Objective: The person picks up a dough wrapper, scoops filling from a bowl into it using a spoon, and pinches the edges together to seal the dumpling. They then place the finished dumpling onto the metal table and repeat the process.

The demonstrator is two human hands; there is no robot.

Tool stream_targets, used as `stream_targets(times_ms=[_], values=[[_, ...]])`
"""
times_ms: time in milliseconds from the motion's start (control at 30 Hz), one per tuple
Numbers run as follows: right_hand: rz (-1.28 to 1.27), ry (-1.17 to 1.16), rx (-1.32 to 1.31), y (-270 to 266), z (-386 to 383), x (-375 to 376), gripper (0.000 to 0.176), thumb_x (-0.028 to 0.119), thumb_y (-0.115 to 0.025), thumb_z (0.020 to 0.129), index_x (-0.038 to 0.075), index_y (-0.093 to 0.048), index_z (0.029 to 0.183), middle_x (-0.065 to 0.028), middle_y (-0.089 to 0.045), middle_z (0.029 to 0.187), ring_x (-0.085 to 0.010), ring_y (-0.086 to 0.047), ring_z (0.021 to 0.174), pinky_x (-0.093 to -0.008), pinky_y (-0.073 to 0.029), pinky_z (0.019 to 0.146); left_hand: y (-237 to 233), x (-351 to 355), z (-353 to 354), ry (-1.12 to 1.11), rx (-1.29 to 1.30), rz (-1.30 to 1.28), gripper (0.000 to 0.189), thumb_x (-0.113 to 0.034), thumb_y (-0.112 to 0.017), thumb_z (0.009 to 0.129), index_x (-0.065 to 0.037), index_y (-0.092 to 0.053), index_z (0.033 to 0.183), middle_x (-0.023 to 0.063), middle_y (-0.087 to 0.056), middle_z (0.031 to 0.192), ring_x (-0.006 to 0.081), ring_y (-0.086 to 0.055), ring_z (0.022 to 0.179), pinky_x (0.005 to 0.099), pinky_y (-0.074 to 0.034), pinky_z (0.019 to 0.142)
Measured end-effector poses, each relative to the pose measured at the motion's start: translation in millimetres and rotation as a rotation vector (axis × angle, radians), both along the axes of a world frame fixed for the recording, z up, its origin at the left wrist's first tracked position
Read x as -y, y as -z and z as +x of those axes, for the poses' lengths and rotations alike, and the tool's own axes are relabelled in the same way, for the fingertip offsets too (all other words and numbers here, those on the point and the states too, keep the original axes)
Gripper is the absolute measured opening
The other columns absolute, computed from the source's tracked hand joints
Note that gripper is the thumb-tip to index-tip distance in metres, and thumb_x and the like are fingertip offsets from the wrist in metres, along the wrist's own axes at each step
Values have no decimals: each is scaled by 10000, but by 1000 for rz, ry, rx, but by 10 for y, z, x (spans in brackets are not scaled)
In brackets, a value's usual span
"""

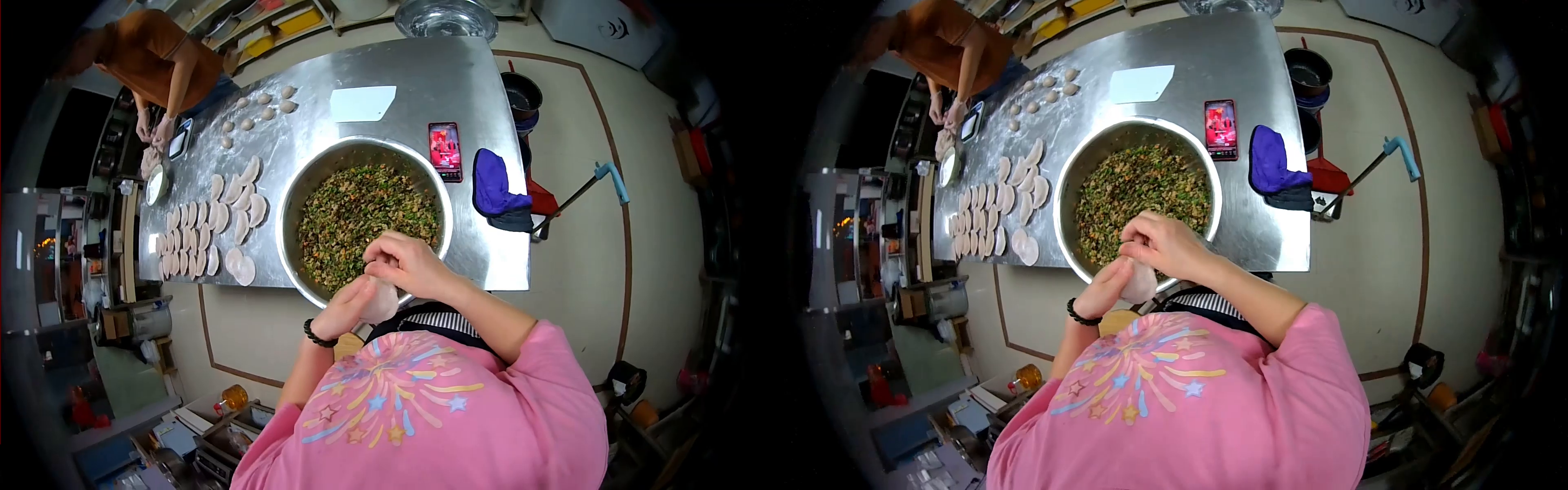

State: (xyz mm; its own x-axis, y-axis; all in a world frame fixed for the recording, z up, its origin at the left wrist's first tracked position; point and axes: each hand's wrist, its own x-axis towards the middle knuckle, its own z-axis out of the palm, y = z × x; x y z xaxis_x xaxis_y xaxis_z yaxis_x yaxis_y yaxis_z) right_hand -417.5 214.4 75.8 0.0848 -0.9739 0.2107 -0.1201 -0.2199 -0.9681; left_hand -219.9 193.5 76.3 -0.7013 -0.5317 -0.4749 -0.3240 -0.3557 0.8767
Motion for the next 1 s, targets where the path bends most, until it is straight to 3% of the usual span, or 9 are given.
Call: stream_targets(times_ms=[200,400,467,533,567,600,667,800,1000], values=[[158,206,170,135,-37,73,145,117,-583,844,12,-592,943,-53,-576,836,-111,-534,658,-236,-432,585,-45,667,632,-504,-366,330,479,-431,-314,953,-22,-473,1144,103,-593,1000,199,-589,854,309,-480,727],[267,444,90,380,-128,-113,129,92,-527,882,-16,-594,904,-17,-564,766,-67,-495,674,-207,-400,594,436,2100,1480,-781,31,26,363,-186,-598,864,-34,-455,1161,68,-578,1054,176,-582,932,295,-497,811],[360,506,91,411,-86,-226,140,108,-525,887,-11,-597,901,-12,-564,755,-62,-486,661,-203,-391,585,896,2662,1712,-725,37,1,506,-172,-664,808,5,-419,1214,86,-561,1115,188,-574,978,310,-488,834],[452,576,86,386,49,-321,150,125,-524,891,-6,-600,898,-8,-565,745,-58,-477,649,-199,-382,577,998,3047,1625,-614,371,-154,649,-230,-703,759,28,-396,1269,105,-544,1168,206,-570,996,319,-471,843],[481,607,48,366,120,-362,158,136,-520,895,0,-601,902,-4,-564,734,-55,-474,643,-196,-375,570,1097,3220,1596,-501,404,-348,496,-245,-711,712,-7,-542,1114,116,-609,1013,215,-595,906,339,-489,743],[510,638,10,345,185,-394,166,147,-517,899,5,-602,906,-1,-563,724,-53,-472,637,-192,-369,563,1126,3371,1512,-448,619,-422,584,-335,-704,696,3,-541,1143,125,-604,1064,220,-596,918,333,-476,772],[539,666,18,281,371,-469,169,151,-513,901,8,-603,906,2,-564,729,-52,-471,637,-188,-361,558,1265,3675,1434,-284,662,-481,752,-424,-715,665,37,-492,1215,178,-578,1143,277,-560,1039,336,-432,877],[570,710,45,238,653,-511,174,159,-504,909,16,-602,904,6,-564,734,-41,-460,628,-179,-345,543,1521,4017,1361,-113,718,-693,669,-394,-712,667,-13,-536,1189,193,-595,1108,298,-582,1009,344,-450,862],[524,775,-39,228,688,-541,174,163,-496,916,29,-606,904,10,-567,736,-33,-468,622,-172,-346,539,1204,4053,2435,-505,455,-751,417,-287,-664,749,-26,-610,1069,158,-648,971,259,-624,884,327,-480,788]])
